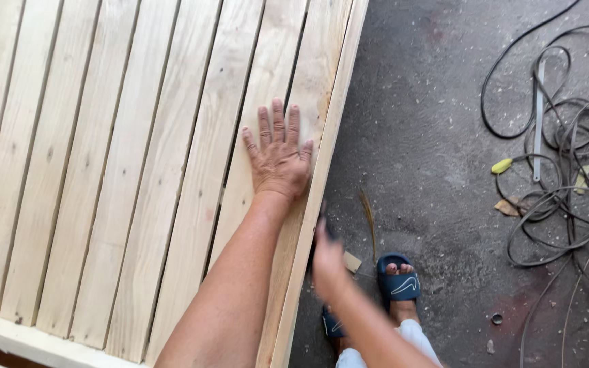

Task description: The person sands a large slatted wooden furniture frame by hand using a piece of sandpaper. They first sand the vertical corner posts and edges of the frame, then move along the slatted top surface, rubbing the sandpaper across the planks section by section.

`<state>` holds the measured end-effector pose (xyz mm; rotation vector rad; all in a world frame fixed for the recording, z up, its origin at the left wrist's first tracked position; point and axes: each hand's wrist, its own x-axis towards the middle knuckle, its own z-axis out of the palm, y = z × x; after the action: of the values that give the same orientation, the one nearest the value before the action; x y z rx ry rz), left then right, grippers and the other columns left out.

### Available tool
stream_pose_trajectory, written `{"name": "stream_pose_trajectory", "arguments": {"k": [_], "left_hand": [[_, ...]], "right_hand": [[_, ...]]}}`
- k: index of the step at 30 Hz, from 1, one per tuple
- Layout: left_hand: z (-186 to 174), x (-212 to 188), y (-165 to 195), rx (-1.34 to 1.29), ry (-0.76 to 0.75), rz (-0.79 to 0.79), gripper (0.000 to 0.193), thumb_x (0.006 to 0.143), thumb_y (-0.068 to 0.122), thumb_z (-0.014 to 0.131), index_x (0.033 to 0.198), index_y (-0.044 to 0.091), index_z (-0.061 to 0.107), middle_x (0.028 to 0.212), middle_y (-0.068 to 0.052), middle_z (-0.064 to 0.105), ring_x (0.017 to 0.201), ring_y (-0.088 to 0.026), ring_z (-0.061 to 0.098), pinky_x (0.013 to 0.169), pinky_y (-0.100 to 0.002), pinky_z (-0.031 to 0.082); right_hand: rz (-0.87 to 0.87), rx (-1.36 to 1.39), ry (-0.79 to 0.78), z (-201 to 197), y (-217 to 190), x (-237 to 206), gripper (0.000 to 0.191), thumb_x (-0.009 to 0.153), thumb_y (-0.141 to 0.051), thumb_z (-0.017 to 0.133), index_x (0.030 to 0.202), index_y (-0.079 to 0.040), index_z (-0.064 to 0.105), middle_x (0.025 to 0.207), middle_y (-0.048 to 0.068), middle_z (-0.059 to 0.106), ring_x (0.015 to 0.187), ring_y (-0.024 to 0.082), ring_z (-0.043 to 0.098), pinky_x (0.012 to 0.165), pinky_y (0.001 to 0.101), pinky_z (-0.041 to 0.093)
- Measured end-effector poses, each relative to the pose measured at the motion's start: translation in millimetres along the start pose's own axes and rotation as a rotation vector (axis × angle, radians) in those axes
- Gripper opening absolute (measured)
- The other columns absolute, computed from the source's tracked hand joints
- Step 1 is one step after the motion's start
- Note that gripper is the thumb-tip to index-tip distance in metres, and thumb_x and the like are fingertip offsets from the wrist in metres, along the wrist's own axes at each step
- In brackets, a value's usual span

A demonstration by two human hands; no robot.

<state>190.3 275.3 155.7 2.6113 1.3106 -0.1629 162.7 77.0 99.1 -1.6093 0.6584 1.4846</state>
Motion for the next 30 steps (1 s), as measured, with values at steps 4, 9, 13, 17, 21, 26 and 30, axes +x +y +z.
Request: {"name": "stream_pose_trajectory", "arguments": {"k": [4, 9, 13, 17, 21, 26, 30], "left_hand": [[-9, 32, 14, 0.016, -0.053, 0.060, 0.066, 0.106, 0.052, 0.032, 0.165, 0.034, 0.010, 0.174, 0.000, -0.003, 0.160, -0.028, -0.006, 0.124, -0.063, -0.005], [-33, 76, 33, -0.019, -0.132, 0.008, 0.062, 0.104, 0.051, 0.030, 0.162, 0.040, 0.011, 0.172, 0.002, -0.004, 0.158, -0.028, -0.008, 0.120, -0.066, -0.007], [-38, 93, 41, 0.007, -0.059, 0.023, 0.063, 0.103, 0.051, 0.032, 0.161, 0.038, 0.014, 0.171, 0.000, -0.001, 0.157, -0.028, -0.005, 0.118, -0.067, -0.007], [-30, 91, 37, -0.058, -0.001, 0.012, 0.064, 0.101, 0.052, 0.037, 0.161, 0.038, 0.021, 0.172, 0.001, 0.005, 0.158, -0.027, 0.000, 0.120, -0.066, -0.005], [-24, 90, 34, -0.103, 0.103, 0.018, 0.062, 0.100, 0.052, 0.041, 0.160, 0.038, 0.029, 0.171, 0.001, 0.014, 0.158, -0.027, 0.005, 0.121, -0.066, -0.003], [-25, 90, 36, -0.103, 0.127, 0.030, 0.062, 0.100, 0.051, 0.042, 0.159, 0.037, 0.030, 0.171, 0.000, 0.016, 0.158, -0.027, 0.007, 0.120, -0.066, -0.003], [-27, 89, 36, -0.124, 0.133, 0.031, 0.062, 0.100, 0.050, 0.043, 0.159, 0.036, 0.030, 0.171, -0.001, 0.016, 0.157, -0.027, 0.007, 0.120, -0.065, -0.003]], "right_hand": [[-0.834, -0.038, -0.212, 20, -100, -30, 0.067, 0.112, -0.043, 0.041, 0.156, 0.008, 0.040, 0.153, 0.027, 0.053, 0.134, 0.034, 0.054, 0.110, 0.0488, 0.043], [-0.451, -0.431, 0.009, 6, -17, -61, 0.066, 0.104, -0.042, 0.027, 0.168, -0.037, 0.015, 0.165, 0.004, 0.035, 0.149, 0.023, 0.037, 0.119, 0.0422, 0.026], [-0.620, -0.431, -0.025, 15, -50, -41, 0.063, 0.105, -0.042, 0.028, 0.166, -0.027, 0.023, 0.158, 0.012, 0.043, 0.143, 0.027, 0.048, 0.117, 0.0398, 0.037], [-0.665, 0.262, -0.386, 41, -196, -23, 0.058, 0.106, -0.042, 0.039, 0.151, -0.006, 0.048, 0.145, 0.012, 0.060, 0.131, 0.022, 0.056, 0.109, 0.0376, 0.046], [-0.739, -0.009, -0.216, 39, -208, -18, 0.063, 0.106, -0.049, 0.033, 0.150, -0.008, 0.052, 0.140, 0.019, 0.065, 0.130, 0.025, 0.062, 0.111, 0.0388, 0.048], [-0.822, -0.219, -0.025, 12, -68, -33, 0.060, 0.106, -0.043, 0.033, 0.156, -0.012, 0.042, 0.161, 0.014, 0.048, 0.152, 0.026, 0.040, 0.122, 0.0384, 0.027], [-0.215, 0.073, 0.140, 26, -150, 18, 0.084, 0.107, -0.055, 0.051, 0.153, 0.007, 0.018, 0.155, 0.019, 0.046, 0.142, 0.030, 0.050, 0.119, 0.0401, 0.040]]}}
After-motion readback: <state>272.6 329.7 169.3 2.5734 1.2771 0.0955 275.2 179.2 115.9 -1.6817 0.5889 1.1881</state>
